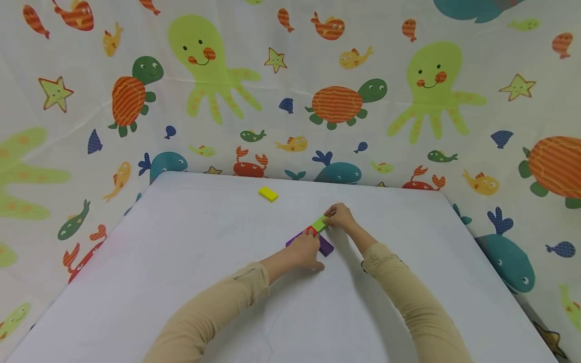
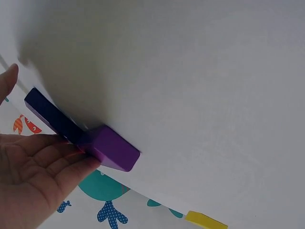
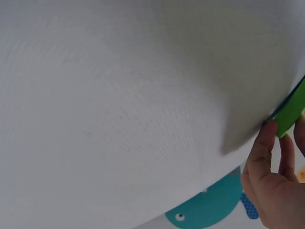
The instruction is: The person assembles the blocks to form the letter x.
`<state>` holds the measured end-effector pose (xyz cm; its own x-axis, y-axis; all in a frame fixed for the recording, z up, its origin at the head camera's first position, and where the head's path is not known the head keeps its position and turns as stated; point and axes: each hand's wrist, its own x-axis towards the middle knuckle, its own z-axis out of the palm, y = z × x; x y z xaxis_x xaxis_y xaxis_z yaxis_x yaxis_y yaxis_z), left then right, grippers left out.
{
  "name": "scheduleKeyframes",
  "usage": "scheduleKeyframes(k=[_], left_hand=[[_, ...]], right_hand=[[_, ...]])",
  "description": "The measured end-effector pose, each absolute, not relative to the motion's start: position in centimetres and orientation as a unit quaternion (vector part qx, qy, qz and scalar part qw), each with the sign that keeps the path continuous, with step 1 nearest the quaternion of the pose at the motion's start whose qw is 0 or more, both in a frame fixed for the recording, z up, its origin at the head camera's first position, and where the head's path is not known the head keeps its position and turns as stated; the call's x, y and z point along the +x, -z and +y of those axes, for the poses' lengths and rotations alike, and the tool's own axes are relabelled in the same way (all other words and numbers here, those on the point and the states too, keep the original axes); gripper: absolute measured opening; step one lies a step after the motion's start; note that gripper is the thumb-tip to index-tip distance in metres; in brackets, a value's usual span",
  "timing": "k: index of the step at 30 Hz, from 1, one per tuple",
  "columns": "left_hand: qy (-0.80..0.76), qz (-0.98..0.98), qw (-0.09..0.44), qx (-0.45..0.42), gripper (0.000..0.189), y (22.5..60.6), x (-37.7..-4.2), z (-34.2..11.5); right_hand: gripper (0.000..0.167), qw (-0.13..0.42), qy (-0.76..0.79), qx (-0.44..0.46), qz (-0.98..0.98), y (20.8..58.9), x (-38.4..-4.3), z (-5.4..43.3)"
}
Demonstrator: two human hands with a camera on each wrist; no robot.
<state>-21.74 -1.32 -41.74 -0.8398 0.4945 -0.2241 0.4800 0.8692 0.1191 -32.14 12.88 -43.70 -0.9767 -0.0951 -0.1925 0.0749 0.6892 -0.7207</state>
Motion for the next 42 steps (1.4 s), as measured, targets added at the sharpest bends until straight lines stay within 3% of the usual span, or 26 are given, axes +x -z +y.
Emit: scheduleKeyframes(k=[3, 8, 10, 11, 15, 18, 20, 27, 36, 38, 42], left_hand=[[-0.031, 0.958, 0.126, 0.255, 0.085, 41.8, -21.8, -1.4], [-0.027, 0.958, 0.124, 0.257, 0.085, 41.7, -21.8, -1.4], [-0.027, 0.958, 0.122, 0.259, 0.084, 41.7, -21.8, -1.4], [-0.028, 0.958, 0.122, 0.260, 0.083, 41.7, -21.8, -1.5], [-0.028, 0.958, 0.127, 0.255, 0.084, 41.4, -21.7, -1.5], [-0.024, 0.959, 0.135, 0.247, 0.085, 41.3, -21.6, -1.4], [-0.021, 0.959, 0.137, 0.246, 0.086, 41.3, -21.7, -1.4], [-0.027, 0.958, 0.138, 0.249, 0.085, 41.3, -21.9, -1.5], [-0.031, 0.958, 0.137, 0.250, 0.082, 41.0, -22.0, -1.4], [-0.027, 0.958, 0.135, 0.251, 0.079, 41.1, -22.0, -1.4], [-0.022, 0.958, 0.128, 0.256, 0.075, 41.1, -22.0, -1.4]], right_hand=[[0.024, 0.104, 0.390, -0.012, 0.915, 44.2, -32.5, 13.1], [0.023, 0.062, 0.401, -0.072, 0.911, 54.6, -40.2, 16.3], [0.025, 0.052, 0.401, -0.089, 0.910, 57.0, -42.0, 17.0], [0.024, 0.054, 0.396, -0.078, 0.913, 56.6, -41.8, 16.8], [0.021, 0.081, 0.375, -0.046, 0.922, 47.9, -35.3, 14.1], [0.021, 0.109, 0.369, -0.015, 0.923, 43.7, -32.3, 12.7], [0.021, 0.117, 0.371, -0.019, 0.921, 44.6, -33.1, 13.0], [0.028, 0.105, 0.386, -0.076, 0.913, 54.0, -40.8, 16.1], [0.033, 0.117, 0.370, -0.074, 0.919, 53.1, -40.3, 15.9], [0.033, 0.093, 0.375, -0.102, 0.917, 54.5, -41.0, 16.4], [0.032, 0.094, 0.345, -0.077, 0.931, 57.2, -42.9, 16.8]])
